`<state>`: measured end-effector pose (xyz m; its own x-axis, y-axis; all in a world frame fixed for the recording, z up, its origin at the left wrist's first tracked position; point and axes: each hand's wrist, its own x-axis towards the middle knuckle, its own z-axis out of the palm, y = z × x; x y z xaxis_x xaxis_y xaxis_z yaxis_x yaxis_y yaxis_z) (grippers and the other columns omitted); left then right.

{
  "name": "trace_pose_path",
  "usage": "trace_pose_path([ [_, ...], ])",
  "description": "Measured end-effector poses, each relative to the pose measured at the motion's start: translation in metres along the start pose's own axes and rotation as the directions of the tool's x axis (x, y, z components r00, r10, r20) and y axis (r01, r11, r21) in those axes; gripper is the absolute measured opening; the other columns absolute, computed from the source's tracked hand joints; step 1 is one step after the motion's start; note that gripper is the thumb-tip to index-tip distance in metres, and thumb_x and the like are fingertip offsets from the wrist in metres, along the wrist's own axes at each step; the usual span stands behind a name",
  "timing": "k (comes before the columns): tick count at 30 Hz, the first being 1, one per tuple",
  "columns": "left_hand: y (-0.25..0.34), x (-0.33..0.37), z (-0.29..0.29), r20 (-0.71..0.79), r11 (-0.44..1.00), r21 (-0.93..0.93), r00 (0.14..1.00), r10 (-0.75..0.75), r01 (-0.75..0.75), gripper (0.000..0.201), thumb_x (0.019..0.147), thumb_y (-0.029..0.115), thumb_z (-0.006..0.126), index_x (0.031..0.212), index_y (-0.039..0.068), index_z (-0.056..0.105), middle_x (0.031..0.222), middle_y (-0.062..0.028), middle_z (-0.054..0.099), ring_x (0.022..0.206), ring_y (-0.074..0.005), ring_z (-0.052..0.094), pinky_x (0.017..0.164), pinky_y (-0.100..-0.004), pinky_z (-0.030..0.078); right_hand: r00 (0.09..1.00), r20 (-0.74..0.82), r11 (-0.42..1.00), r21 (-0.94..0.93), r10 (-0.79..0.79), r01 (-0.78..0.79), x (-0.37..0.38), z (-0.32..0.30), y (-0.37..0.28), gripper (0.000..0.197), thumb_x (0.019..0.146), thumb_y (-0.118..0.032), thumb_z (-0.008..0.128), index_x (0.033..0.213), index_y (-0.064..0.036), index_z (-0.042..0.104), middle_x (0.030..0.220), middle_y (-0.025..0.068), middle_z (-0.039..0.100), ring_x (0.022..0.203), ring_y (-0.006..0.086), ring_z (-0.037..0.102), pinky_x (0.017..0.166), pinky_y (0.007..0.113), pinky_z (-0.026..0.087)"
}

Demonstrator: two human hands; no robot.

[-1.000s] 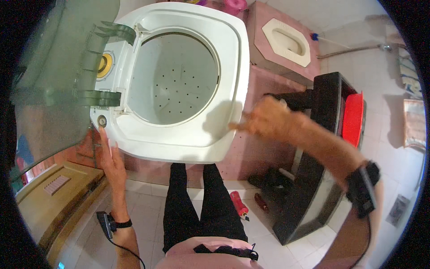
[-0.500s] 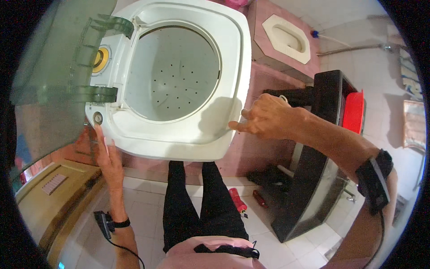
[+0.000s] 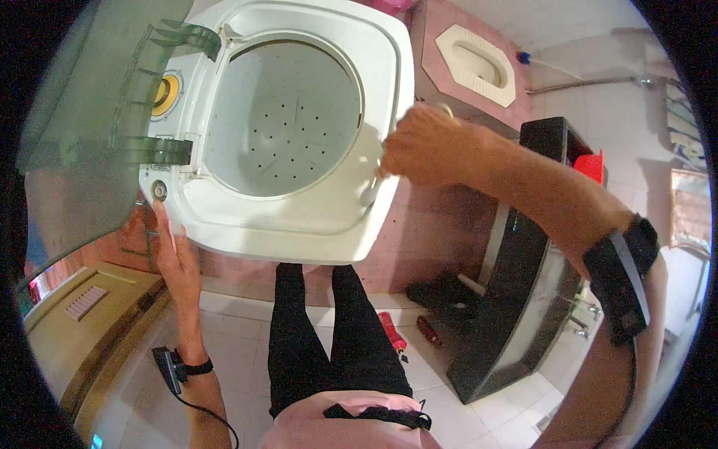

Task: Cleaning the surfaces of a small portable washing machine using a toothbrush and rinsing a basin in a bathroom sink.

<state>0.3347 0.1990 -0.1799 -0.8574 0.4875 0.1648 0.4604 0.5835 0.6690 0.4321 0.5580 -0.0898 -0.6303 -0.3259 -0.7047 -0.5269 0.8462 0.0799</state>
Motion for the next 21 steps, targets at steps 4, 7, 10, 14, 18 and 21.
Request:
trace_pose_path([
  [4,-0.001,-0.001,-0.008,0.020,0.999,0.006,0.998,-0.053,0.053,0.046,0.093,0.013,0.038,0.136,0.000,0.027,0.137,-0.0184,0.034,0.124,-0.0318,0.038,0.096,-0.0375,0.037,0.925,-0.372,0.972,-0.235,-0.080,-0.010,0.010,-0.004,0.041,0.027,0.075,-0.027,0.061,0.102,-0.0277,0.065,0.092,0.0057,0.063,0.076,0.0204,0.063,0.070,0.034,0.049],
  [7,-0.003,-0.003,-0.014,0.017,0.995,0.008,0.995,-0.103,0.103,0.046,0.093,0.014,0.038,0.136,0.000,0.027,0.137,-0.0183,0.034,0.124,-0.0317,0.038,0.097,-0.0372,0.037,0.996,-0.020,0.997,0.004,0.082,-0.082,0.025,-0.009,0.036,0.013,0.076,-0.028,0.059,0.084,-0.0211,0.067,0.075,0.0065,0.064,0.072,0.0220,0.063,0.067,0.036,0.050],
  [10,-0.006,-0.003,-0.001,0.005,0.996,-0.023,0.997,-0.081,0.081,0.046,0.094,0.014,0.038,0.136,0.001,0.027,0.137,-0.0181,0.034,0.124,-0.0311,0.039,0.097,-0.0370,0.037,0.987,0.124,0.994,0.005,-0.106,0.106,0.032,-0.020,-0.015,0.008,0.074,-0.015,0.061,0.075,-0.0078,0.064,0.076,0.0094,0.065,0.074,0.0229,0.065,0.067,0.036,0.052],
  [14,0.004,-0.002,-0.001,0.021,0.993,-0.078,0.996,-0.091,0.092,0.046,0.094,0.015,0.038,0.137,0.002,0.027,0.138,-0.0180,0.034,0.123,-0.0299,0.039,0.097,-0.0365,0.037,0.995,0.034,0.996,-0.017,0.090,-0.089,0.026,-0.030,0.013,0.015,0.080,-0.019,0.058,0.069,-0.0110,0.064,0.069,0.0076,0.064,0.067,0.0224,0.064,0.063,0.035,0.052],
  [18,-0.004,-0.006,-0.006,0.005,0.994,-0.038,0.995,-0.104,0.104,0.046,0.094,0.015,0.038,0.137,0.002,0.027,0.138,-0.0179,0.034,0.123,-0.0297,0.040,0.096,-0.0362,0.037,0.977,-0.032,0.975,0.079,0.211,-0.208,0.042,-0.019,0.079,0.008,0.076,-0.017,0.061,0.074,-0.0115,0.066,0.073,0.0088,0.065,0.067,0.0237,0.064,0.062,0.037,0.051],
  [21,-0.004,-0.004,-0.001,0.008,0.994,-0.037,0.994,-0.106,0.106,0.046,0.094,0.014,0.037,0.137,0.003,0.027,0.138,-0.0180,0.034,0.123,-0.0300,0.040,0.096,-0.0362,0.037,0.968,-0.031,0.969,-0.004,0.248,-0.248,0.039,-0.024,0.072,0.010,0.074,-0.019,0.060,0.071,-0.0110,0.066,0.071,0.0097,0.065,0.064,0.0244,0.064,0.059,0.037,0.052],
])
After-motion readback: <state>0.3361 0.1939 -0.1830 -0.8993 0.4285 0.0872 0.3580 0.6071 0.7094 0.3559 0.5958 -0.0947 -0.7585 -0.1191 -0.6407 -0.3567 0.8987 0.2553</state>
